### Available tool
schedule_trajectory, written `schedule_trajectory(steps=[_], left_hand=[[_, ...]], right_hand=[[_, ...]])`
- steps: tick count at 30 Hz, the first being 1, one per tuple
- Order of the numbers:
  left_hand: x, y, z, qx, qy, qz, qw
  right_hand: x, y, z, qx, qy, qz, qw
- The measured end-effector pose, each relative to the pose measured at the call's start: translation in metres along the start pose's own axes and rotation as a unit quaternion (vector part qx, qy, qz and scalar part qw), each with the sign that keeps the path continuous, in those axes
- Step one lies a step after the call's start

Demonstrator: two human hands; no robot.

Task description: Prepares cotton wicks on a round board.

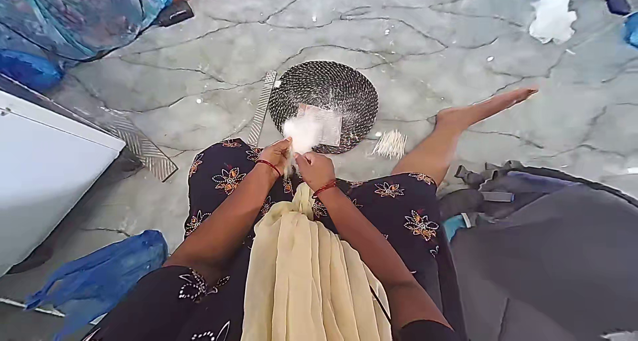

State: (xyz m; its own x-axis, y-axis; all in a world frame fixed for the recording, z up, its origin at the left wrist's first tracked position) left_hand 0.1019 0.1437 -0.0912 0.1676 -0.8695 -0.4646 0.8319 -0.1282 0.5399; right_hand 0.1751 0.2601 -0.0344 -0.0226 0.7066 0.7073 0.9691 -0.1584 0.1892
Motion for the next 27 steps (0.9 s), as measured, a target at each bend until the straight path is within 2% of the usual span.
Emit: schedule_trajectory(steps=[6, 9, 11, 13, 15, 17, 18, 19, 21, 23, 24, 26, 27], left_hand=[[-0.001, 0.007, -0.001, -0.009, 0.015, -0.01, 1.0], [0.001, 0.003, -0.004, -0.029, -0.003, -0.007, 1.0], [0.004, 0.002, -0.001, -0.039, -0.03, 0.013, 0.999], [0.008, -0.002, 0.002, -0.048, -0.052, 0.039, 0.997], [0.011, -0.005, 0.01, -0.068, -0.071, 0.06, 0.993], [0.013, -0.005, 0.027, -0.122, -0.144, 0.079, 0.979], [0.014, -0.004, 0.042, -0.162, -0.217, 0.089, 0.958], [0.014, -0.001, 0.059, -0.204, -0.313, 0.099, 0.923], [0.012, 0.005, 0.09, -0.258, -0.492, 0.12, 0.823], [0.017, -0.001, 0.106, -0.242, -0.604, 0.147, 0.745], [0.023, -0.007, 0.107, -0.213, -0.64, 0.165, 0.719], [0.033, -0.02, 0.103, -0.17, -0.69, 0.195, 0.677], [0.033, -0.021, 0.1, -0.179, -0.696, 0.191, 0.669]], right_hand=[[-0.014, -0.014, -0.015, -0.066, 0.121, -0.092, 0.986], [-0.02, -0.019, -0.012, -0.072, 0.109, -0.111, 0.985], [-0.021, -0.022, -0.002, -0.077, 0.011, -0.107, 0.991], [-0.024, -0.022, 0.012, -0.091, -0.152, -0.096, 0.98], [-0.022, -0.018, 0.021, -0.115, -0.333, -0.126, 0.927], [-0.013, -0.014, 0.028, -0.112, -0.439, -0.158, 0.877], [-0.007, -0.013, 0.034, -0.099, -0.468, -0.165, 0.862], [-0.001, -0.013, 0.039, -0.086, -0.492, -0.164, 0.851], [0.012, -0.014, 0.051, -0.08, -0.525, -0.139, 0.836], [0.023, -0.014, 0.06, -0.1, -0.539, -0.097, 0.83], [0.026, -0.014, 0.064, -0.113, -0.543, -0.078, 0.828], [0.03, -0.016, 0.07, -0.13, -0.551, -0.048, 0.823], [0.031, -0.017, 0.072, -0.137, -0.551, -0.037, 0.823]])
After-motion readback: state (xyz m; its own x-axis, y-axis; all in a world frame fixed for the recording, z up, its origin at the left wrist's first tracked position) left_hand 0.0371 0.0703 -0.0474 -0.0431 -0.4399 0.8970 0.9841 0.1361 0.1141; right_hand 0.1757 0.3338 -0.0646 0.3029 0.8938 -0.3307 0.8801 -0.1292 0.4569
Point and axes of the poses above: each hand's wrist, its own y-axis away from the middle knuckle, its own x-axis out of the back of the hand, z = x × y, the point moved 4 cm from there along -y, towards the middle knuckle, and after that the axes turned 6 degrees about y, right-handed, at the moved point
